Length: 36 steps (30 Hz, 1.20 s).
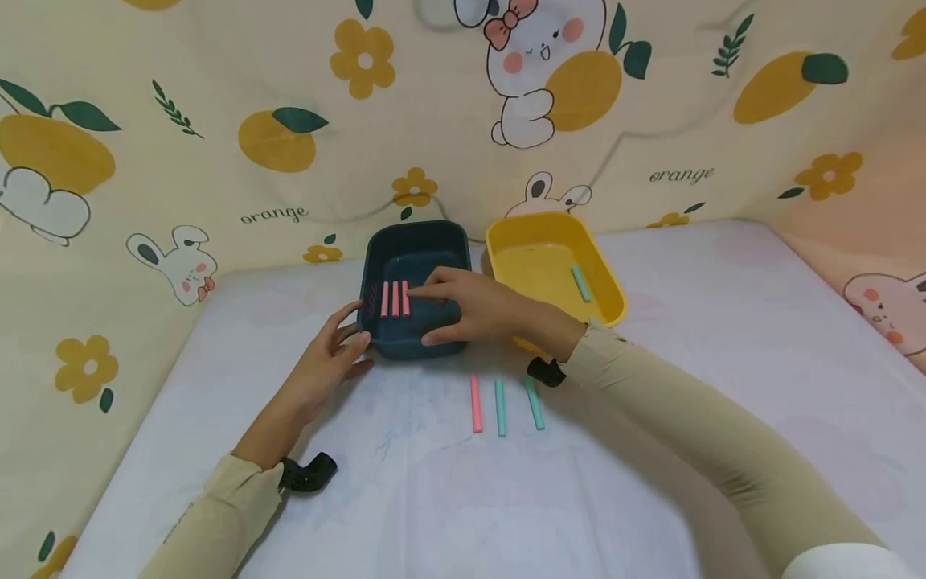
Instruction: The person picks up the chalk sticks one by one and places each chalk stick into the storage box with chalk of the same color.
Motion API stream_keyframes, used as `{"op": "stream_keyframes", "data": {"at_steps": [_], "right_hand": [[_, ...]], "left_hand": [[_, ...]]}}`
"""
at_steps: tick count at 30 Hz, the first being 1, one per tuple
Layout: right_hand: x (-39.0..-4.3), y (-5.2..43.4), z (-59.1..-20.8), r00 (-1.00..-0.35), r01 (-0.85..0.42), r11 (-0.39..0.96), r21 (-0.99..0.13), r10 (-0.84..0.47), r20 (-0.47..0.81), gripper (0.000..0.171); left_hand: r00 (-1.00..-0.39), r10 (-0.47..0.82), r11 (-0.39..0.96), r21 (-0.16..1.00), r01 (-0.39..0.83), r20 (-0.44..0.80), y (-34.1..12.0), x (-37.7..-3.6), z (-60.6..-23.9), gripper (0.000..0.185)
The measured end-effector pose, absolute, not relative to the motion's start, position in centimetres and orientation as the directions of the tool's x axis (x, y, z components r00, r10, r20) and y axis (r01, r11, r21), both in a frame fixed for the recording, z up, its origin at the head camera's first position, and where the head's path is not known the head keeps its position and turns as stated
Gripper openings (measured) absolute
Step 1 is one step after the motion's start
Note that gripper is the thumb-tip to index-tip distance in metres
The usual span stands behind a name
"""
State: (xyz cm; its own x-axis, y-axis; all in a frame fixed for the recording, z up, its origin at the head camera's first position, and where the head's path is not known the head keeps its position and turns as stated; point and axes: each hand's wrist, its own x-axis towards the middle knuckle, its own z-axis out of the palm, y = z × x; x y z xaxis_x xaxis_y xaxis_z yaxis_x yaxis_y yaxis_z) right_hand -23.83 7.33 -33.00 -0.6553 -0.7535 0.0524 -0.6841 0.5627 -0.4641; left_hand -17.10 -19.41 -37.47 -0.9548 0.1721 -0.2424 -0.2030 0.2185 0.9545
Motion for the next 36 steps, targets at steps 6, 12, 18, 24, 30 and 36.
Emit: {"op": "stream_keyframes", "data": {"at_steps": [6, 12, 18, 24, 30, 36], "right_hand": [[-21.6, 9.4, -32.9, -0.699, -0.662, 0.601, -0.447, -0.711, 0.079, 0.073], [-19.6, 11.1, -33.3, -0.745, -0.631, 0.635, -0.445, -0.657, 0.118, 0.073], [-17.2, 12.4, -33.7, -0.764, -0.597, 0.646, -0.476, -0.639, 0.092, 0.072], [-15.4, 12.7, -33.4, -0.763, -0.599, 0.676, -0.430, -0.645, 0.049, 0.072], [-14.6, 12.2, -33.9, -0.739, -0.619, 0.677, -0.398, -0.674, 0.002, 0.075], [-14.7, 12.0, -35.0, -0.733, -0.632, 0.686, -0.360, -0.680, -0.012, 0.078]], "left_hand": [[-0.955, 0.152, 0.227, 0.949, -0.217, -0.255, -19.3, -17.3, -37.4, 0.063], [-0.956, 0.156, 0.237, 0.949, -0.210, -0.250, -19.4, -17.2, -37.4, 0.063], [-0.955, 0.154, 0.248, 0.945, -0.212, -0.255, -19.4, -17.3, -37.4, 0.063], [-0.957, 0.152, 0.238, 0.949, -0.208, -0.248, -19.4, -17.3, -37.4, 0.064], [-0.952, 0.144, 0.234, 0.944, -0.232, -0.270, -19.2, -17.2, -37.4, 0.064], [-0.954, 0.143, 0.229, 0.946, -0.228, -0.264, -19.2, -17.2, -37.5, 0.063]]}}
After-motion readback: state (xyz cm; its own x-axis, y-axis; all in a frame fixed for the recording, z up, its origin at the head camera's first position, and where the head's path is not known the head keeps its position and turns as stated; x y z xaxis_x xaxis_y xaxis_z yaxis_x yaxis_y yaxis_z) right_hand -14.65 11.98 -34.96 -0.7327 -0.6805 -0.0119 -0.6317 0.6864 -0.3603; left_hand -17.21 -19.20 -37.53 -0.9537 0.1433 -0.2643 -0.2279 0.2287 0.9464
